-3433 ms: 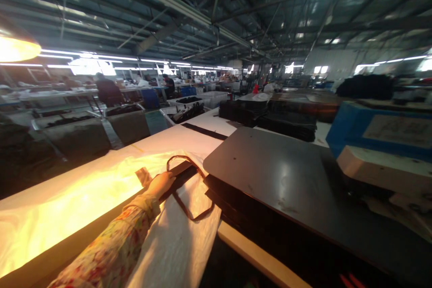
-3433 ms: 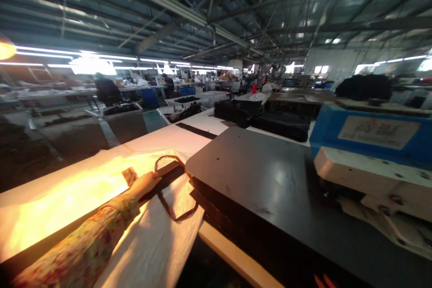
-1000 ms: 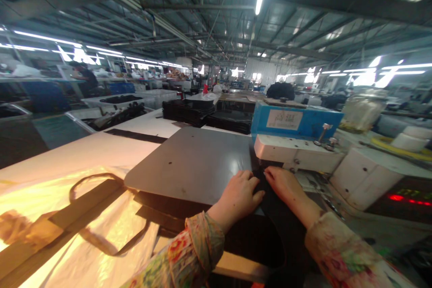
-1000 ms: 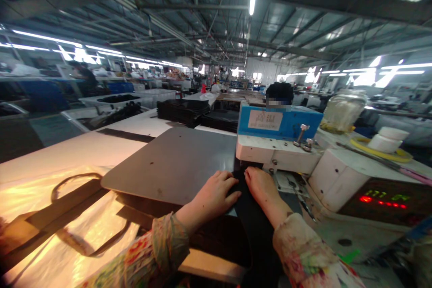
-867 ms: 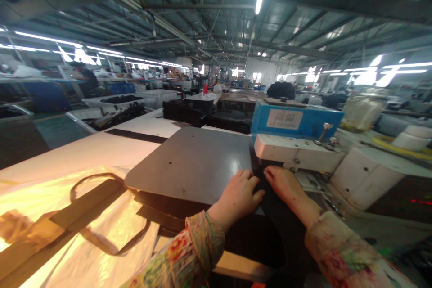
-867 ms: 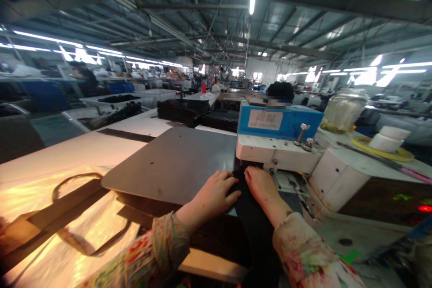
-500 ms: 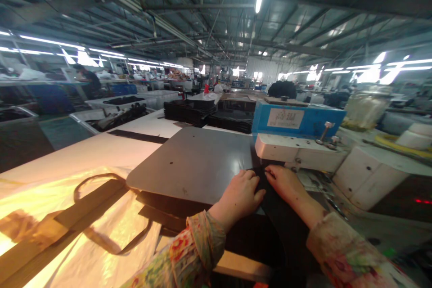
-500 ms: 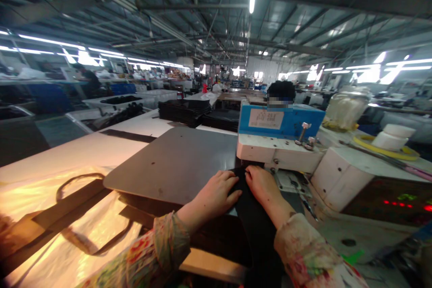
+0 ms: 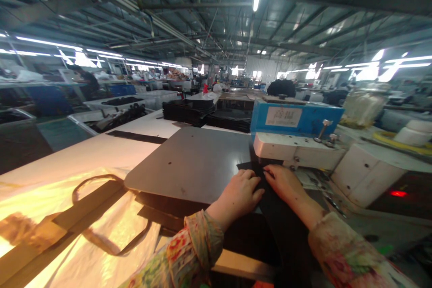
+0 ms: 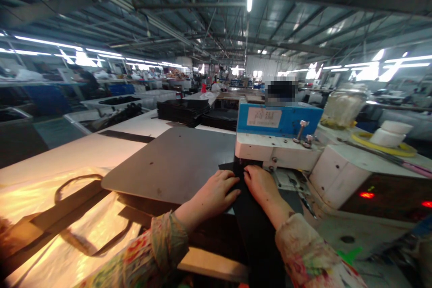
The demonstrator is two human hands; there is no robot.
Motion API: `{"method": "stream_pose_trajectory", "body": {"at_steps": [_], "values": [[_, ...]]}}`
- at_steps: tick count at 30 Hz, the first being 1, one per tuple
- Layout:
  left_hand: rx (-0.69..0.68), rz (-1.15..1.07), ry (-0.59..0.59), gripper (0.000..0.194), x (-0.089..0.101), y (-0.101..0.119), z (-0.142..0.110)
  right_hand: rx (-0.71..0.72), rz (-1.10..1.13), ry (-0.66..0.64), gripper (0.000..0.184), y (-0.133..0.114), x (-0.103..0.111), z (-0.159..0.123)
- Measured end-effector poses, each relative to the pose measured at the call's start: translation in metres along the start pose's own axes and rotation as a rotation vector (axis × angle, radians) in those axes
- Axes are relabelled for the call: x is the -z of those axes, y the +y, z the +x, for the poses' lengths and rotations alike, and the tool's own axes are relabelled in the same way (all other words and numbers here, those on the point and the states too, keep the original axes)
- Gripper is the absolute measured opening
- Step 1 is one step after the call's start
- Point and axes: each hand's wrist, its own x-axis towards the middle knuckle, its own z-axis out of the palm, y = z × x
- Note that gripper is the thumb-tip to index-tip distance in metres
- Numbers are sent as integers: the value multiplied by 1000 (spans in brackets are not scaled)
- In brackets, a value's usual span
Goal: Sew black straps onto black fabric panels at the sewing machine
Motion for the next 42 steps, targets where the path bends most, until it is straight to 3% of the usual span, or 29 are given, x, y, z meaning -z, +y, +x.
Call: {"method": "stream_pose_trajectory", "body": {"at_steps": [25,42], "values": [[-27,-57,-22,27,3,-7,1,2,-27,77,20,1,-7,-2],[-8,-90,-27,27,3,-8,1,-22,-9,51,20,1,-6,-1]]}}
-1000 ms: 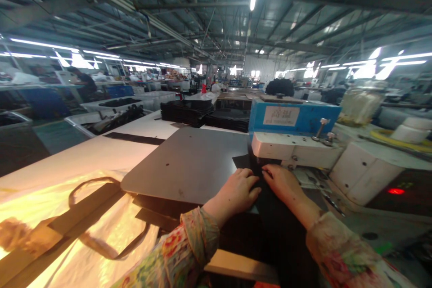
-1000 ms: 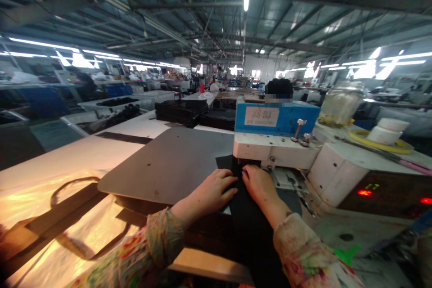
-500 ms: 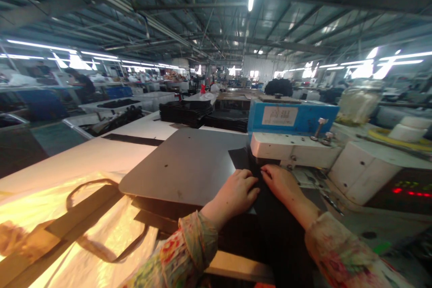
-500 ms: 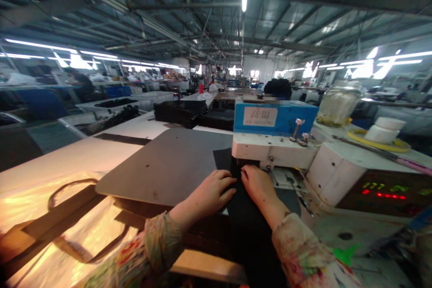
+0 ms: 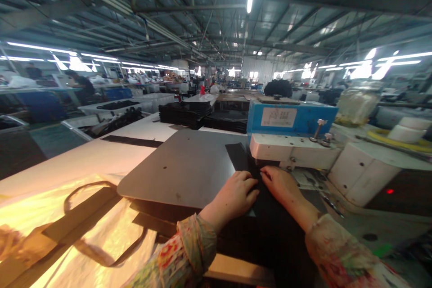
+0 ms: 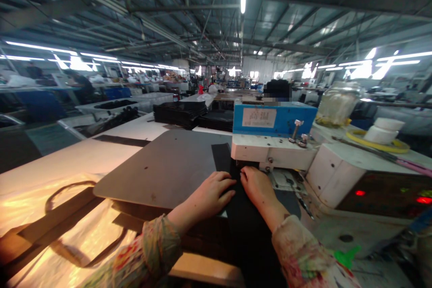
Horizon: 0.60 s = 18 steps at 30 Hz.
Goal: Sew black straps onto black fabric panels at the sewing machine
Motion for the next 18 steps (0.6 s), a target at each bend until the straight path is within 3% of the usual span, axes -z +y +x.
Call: {"method": "stream_pose_trajectory", "body": {"at_steps": [18], "values": [[-18,5,13,26,-1,0,0,18,-23,20,19,1,-2,0]]}}
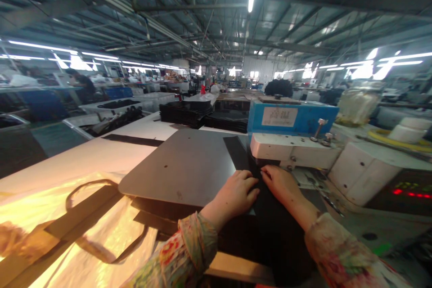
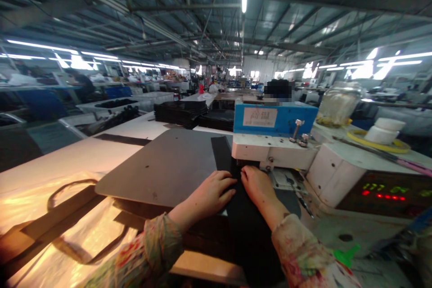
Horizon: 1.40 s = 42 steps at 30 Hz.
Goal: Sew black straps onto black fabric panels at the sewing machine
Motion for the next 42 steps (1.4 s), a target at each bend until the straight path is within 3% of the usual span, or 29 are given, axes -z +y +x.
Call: {"method": "stream_pose_trajectory", "body": {"at_steps": [42], "values": [[-9,0,-14,26,0,0,0,-14,-16,-16,19,-1,1,0]]}}
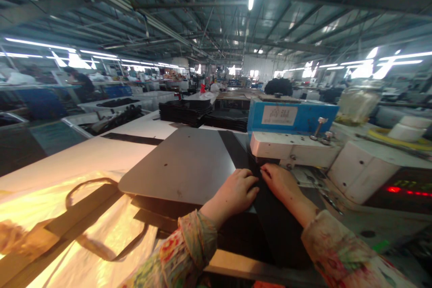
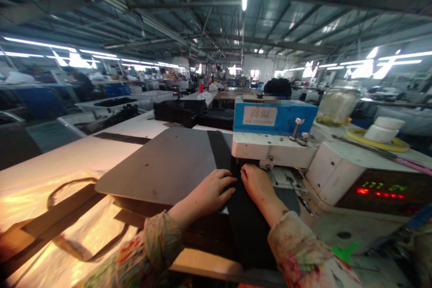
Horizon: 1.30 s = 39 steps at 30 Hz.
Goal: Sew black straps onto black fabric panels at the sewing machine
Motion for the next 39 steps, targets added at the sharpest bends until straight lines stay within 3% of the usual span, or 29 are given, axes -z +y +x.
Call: {"method": "stream_pose_trajectory", "body": {"at_steps": [24,39], "values": [[6,-9,-38,35,1,-1,2,16,-34,-5,19,0,-2,0],[83,120,-89,28,4,-3,14,2,-88,6,18,-4,1,1]]}}
